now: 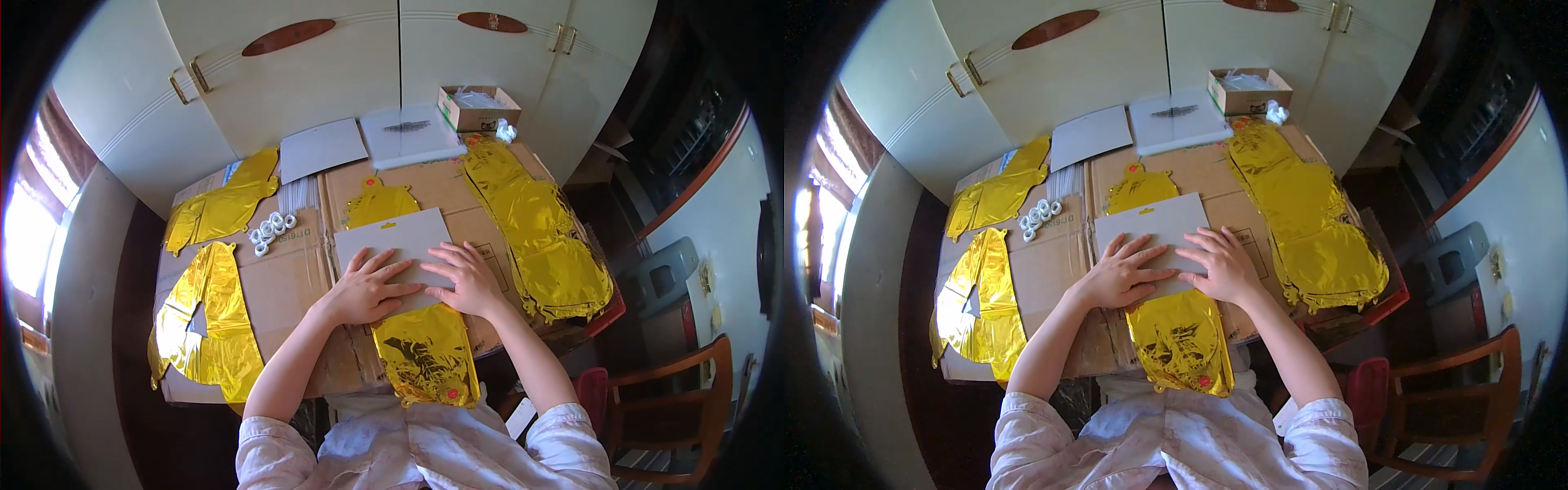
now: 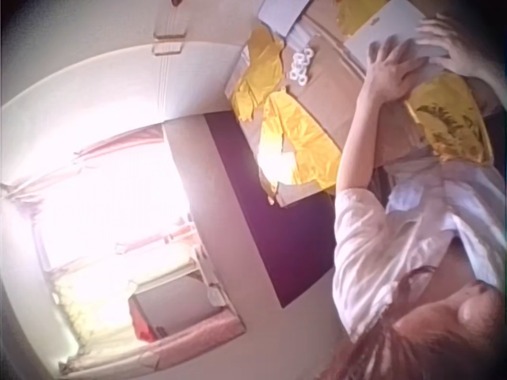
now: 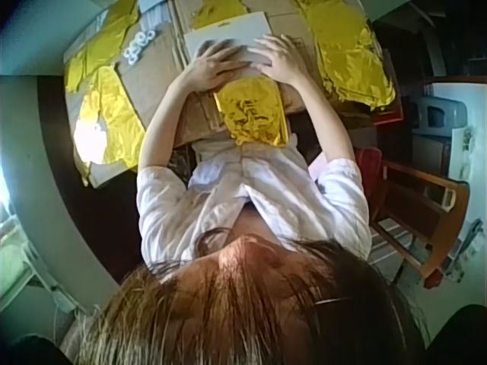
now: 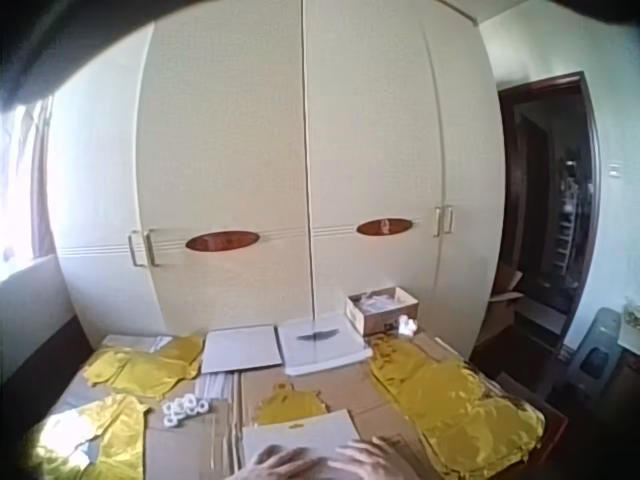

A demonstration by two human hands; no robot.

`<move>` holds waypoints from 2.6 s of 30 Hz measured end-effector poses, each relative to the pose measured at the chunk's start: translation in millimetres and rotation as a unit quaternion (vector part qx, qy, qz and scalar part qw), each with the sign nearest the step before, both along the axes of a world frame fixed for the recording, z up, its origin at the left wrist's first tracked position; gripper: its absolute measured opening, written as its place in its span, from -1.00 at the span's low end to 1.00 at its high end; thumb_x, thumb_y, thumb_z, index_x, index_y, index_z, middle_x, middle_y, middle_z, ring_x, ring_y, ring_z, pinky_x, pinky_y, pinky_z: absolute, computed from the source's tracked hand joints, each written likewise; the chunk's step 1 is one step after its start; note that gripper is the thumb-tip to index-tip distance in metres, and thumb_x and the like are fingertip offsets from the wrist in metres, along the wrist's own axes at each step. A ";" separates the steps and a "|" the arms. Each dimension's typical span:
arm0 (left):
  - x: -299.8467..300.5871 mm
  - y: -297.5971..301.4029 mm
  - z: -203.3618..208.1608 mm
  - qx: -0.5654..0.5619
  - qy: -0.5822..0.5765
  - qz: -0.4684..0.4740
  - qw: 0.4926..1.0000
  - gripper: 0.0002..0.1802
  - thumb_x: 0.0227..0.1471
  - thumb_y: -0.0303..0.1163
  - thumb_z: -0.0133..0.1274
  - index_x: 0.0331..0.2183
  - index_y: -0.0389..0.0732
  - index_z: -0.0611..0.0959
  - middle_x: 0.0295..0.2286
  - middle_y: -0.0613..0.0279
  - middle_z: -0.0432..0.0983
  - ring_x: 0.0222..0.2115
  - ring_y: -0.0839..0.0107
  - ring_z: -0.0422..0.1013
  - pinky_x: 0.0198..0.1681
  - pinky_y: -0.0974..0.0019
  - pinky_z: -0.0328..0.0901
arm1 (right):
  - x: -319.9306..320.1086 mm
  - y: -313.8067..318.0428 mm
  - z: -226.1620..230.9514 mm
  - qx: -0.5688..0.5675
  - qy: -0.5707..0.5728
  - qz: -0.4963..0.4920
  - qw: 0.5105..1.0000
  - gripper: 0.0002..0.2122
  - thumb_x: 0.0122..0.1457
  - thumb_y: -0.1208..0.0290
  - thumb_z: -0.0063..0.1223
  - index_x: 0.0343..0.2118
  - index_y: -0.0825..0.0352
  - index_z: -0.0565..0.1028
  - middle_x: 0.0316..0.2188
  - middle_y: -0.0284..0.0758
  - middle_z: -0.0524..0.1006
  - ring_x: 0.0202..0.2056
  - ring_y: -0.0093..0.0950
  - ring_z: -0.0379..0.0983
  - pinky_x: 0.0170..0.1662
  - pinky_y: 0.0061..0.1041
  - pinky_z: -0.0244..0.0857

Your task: Folding gold foil balloons and placing them onto card backings for packaging.

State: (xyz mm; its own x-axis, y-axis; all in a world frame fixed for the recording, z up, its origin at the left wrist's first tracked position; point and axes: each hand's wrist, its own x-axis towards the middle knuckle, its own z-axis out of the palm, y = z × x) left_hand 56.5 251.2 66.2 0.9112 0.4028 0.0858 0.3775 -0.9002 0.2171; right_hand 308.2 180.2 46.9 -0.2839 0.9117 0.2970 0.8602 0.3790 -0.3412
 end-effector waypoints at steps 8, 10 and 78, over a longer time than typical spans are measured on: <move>2.3 1.6 6.0 -0.026 0.019 0.006 0.999 -0.52 0.10 -0.07 -0.02 0.09 0.43 0.46 0.22 0.30 0.16 0.27 0.06 -0.01 0.27 -0.26 -0.25 | 4.3 -6.3 4.7 0.004 0.040 0.043 0.998 -0.60 0.07 0.22 0.16 0.02 0.07 0.49 0.15 -0.31 0.32 0.23 -0.31 0.15 0.30 -0.06 -0.10; 1.7 2.2 5.0 -0.027 0.027 0.011 0.999 -0.52 0.09 -0.06 -0.01 0.08 0.44 0.47 0.22 0.30 0.16 0.27 0.07 -0.01 0.27 -0.25 -0.25 | 9.3 -19.0 14.7 -0.013 0.039 0.096 0.994 -0.54 0.03 0.35 0.15 0.07 0.05 0.43 0.18 -0.30 0.29 0.24 -0.28 0.13 0.31 -0.03 -0.12; -26.0 -9.4 -10.5 -0.195 -0.185 0.206 0.941 -0.64 -0.09 -0.25 0.23 -0.32 -0.36 0.69 0.07 -0.10 0.33 0.05 0.04 0.29 0.09 0.15 0.22 | -17.1 39.2 -14.9 0.092 0.052 -0.040 0.994 -0.78 0.23 0.28 -0.04 -0.41 0.36 0.37 -0.43 -0.18 0.43 -0.33 -0.16 0.42 -0.24 -0.21 0.32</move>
State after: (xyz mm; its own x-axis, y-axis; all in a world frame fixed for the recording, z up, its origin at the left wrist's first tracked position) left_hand 30.5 241.8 55.8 0.6086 0.7814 0.1380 0.5103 -0.5186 0.6860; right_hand 291.1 219.4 32.0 -0.1712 0.8579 0.4845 0.8543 0.3742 -0.3607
